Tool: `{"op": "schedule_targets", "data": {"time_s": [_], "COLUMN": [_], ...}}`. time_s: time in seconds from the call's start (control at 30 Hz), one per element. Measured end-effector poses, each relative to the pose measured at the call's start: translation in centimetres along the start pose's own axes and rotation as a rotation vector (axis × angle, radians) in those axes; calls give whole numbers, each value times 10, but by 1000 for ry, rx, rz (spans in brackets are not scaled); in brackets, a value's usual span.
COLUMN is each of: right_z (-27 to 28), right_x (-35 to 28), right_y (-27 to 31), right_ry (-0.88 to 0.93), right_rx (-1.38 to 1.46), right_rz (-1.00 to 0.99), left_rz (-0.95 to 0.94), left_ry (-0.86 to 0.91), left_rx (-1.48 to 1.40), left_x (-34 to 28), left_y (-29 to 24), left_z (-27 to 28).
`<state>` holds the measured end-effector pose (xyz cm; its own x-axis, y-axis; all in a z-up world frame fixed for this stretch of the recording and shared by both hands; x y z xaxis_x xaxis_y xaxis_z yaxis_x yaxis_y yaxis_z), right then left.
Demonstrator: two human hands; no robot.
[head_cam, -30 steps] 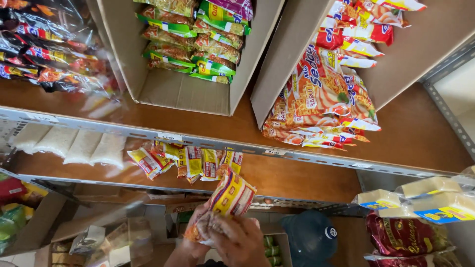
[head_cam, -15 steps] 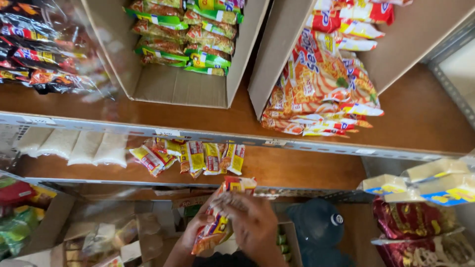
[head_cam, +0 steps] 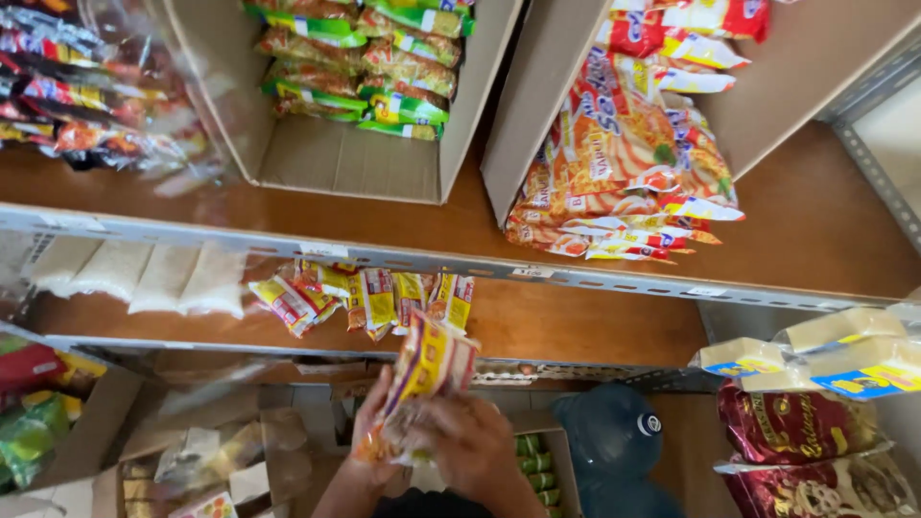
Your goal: Wiping and organizing instant noodle packets on grocery store shelves.
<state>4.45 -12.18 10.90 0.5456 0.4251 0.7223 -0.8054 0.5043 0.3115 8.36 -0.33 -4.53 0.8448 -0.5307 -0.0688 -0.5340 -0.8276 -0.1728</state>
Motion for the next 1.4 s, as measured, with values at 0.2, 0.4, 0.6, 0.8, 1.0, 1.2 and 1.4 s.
{"op": "schedule_targets", "data": {"time_s": [0.2,0.4,0.6,0.8,1.0,1.2,1.4], "right_z": [22,10,33,3,17,0,-15], "right_x": [16,4,14,-19,-28,-31,-52], "right_y": [-25,8,-39,5,-25,-3,-9], "right_ry": [-163,20,-237,44,-21,-55,189], "right_rx": [-22,-7,86,-87,-3,-18,155], "right_rz": [-239,-46,-296,-194,-356,-296,-248], "left_rz": [179,176,131,-91,-123,-216,-380], "left_ry": [-112,70,-101,115,21,109,77], "left_rx": [-35,32,124,-179,-230,-256,-127], "left_x": [5,5,2,13,7,14,11], "left_y": [25,16,23,-1,7,0,-24], "left_z": [24,38,9,-26,-27,-35,-17]}}
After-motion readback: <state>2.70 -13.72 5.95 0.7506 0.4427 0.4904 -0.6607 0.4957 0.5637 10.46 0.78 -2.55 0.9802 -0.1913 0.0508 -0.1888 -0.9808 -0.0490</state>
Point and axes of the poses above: each hand's wrist, its own x-axis towards the middle knuckle, its own z-axis out of the back of the hand, y = z × x, the point moved 4 cm from there along x, towards the middle knuckle, and after that the axes turned 6 degrees about x, right-handed, at the moved point
